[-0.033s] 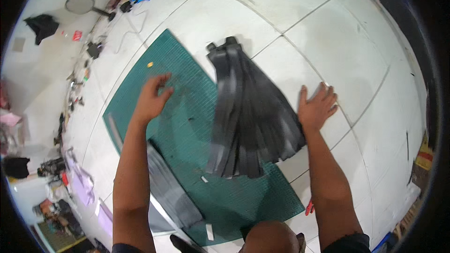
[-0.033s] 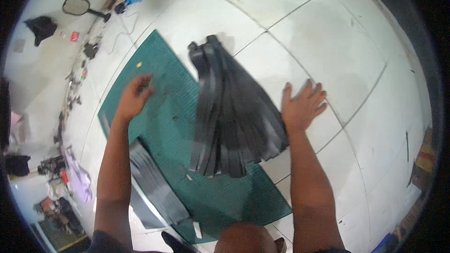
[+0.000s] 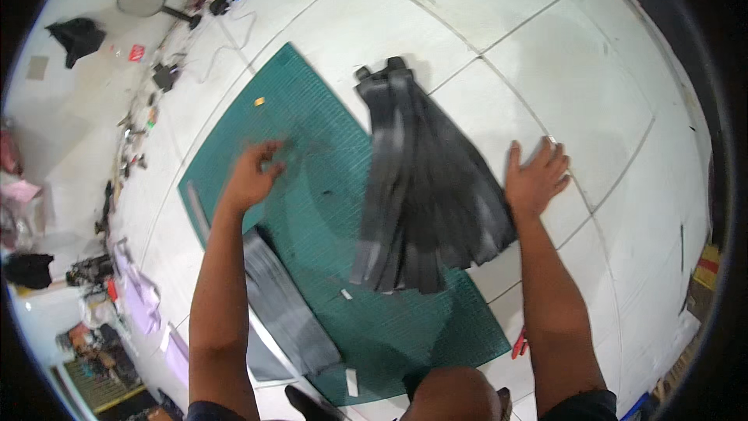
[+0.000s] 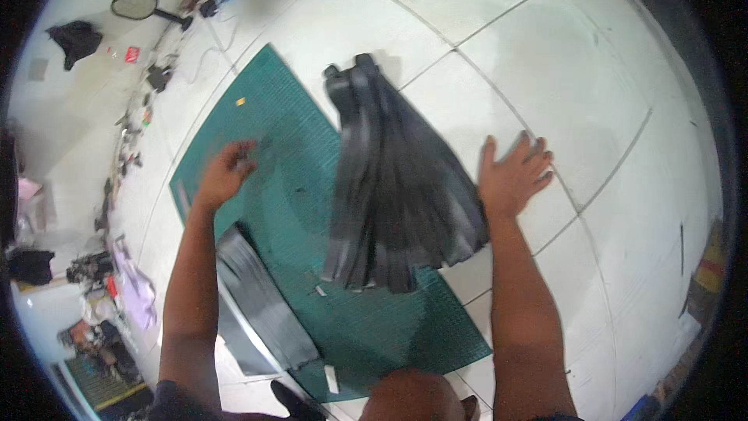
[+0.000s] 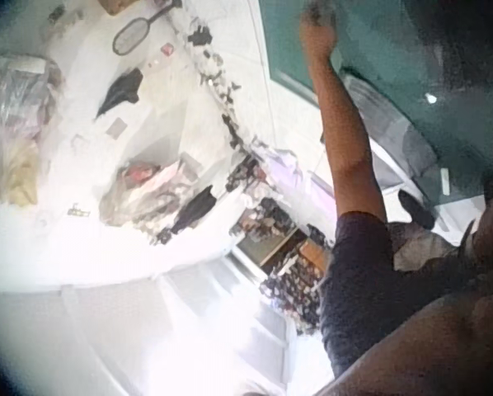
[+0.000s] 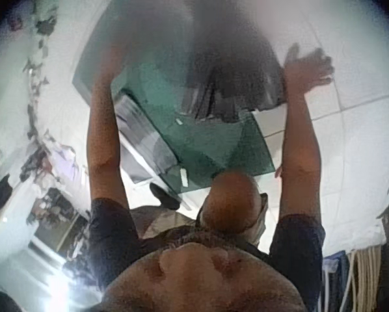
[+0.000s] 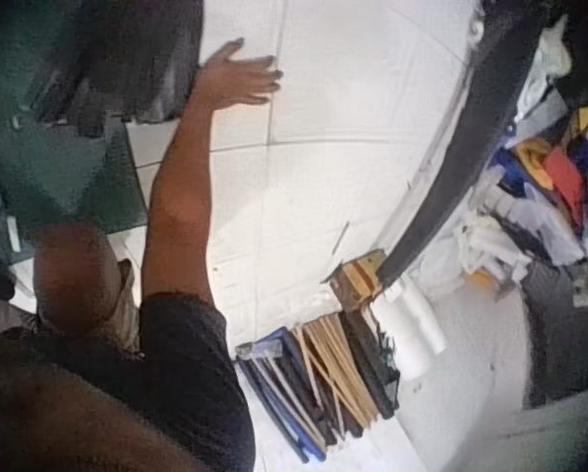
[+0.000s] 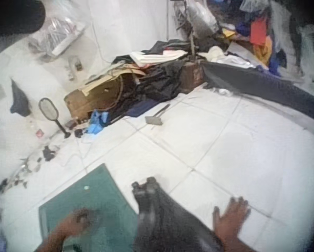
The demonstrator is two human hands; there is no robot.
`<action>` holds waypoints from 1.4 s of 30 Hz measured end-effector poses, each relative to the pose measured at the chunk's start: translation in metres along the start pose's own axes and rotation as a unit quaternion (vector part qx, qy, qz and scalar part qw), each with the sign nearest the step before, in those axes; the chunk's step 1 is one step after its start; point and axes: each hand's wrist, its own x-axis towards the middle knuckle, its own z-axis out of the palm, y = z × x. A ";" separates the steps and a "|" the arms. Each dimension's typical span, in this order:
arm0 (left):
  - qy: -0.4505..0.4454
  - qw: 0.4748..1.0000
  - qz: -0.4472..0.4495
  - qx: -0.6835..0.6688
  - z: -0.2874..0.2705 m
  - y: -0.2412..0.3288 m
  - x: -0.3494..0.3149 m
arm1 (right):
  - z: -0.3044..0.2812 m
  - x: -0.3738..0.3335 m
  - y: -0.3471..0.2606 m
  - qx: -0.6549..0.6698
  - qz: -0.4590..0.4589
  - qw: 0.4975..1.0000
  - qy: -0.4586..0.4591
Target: The person cuts multiple strips of dark gray material from a larger sheet on a green cutting mat using a utility knife and a long metal ruler. The person then gathers the cut strips into a bunch and sets them aside.
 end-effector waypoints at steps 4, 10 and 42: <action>-0.074 0.992 -0.061 0.082 -0.002 -0.119 -0.064 | -0.003 -0.002 -0.004 -0.011 -0.008 1.000 -0.016; -0.161 0.980 -0.075 0.090 0.001 -0.129 -0.088 | -0.002 -0.001 0.004 -0.024 -0.022 0.999 0.008; -0.345 0.910 0.231 0.008 -0.043 0.152 -0.035 | -0.001 0.000 -0.001 0.014 -0.019 1.000 0.009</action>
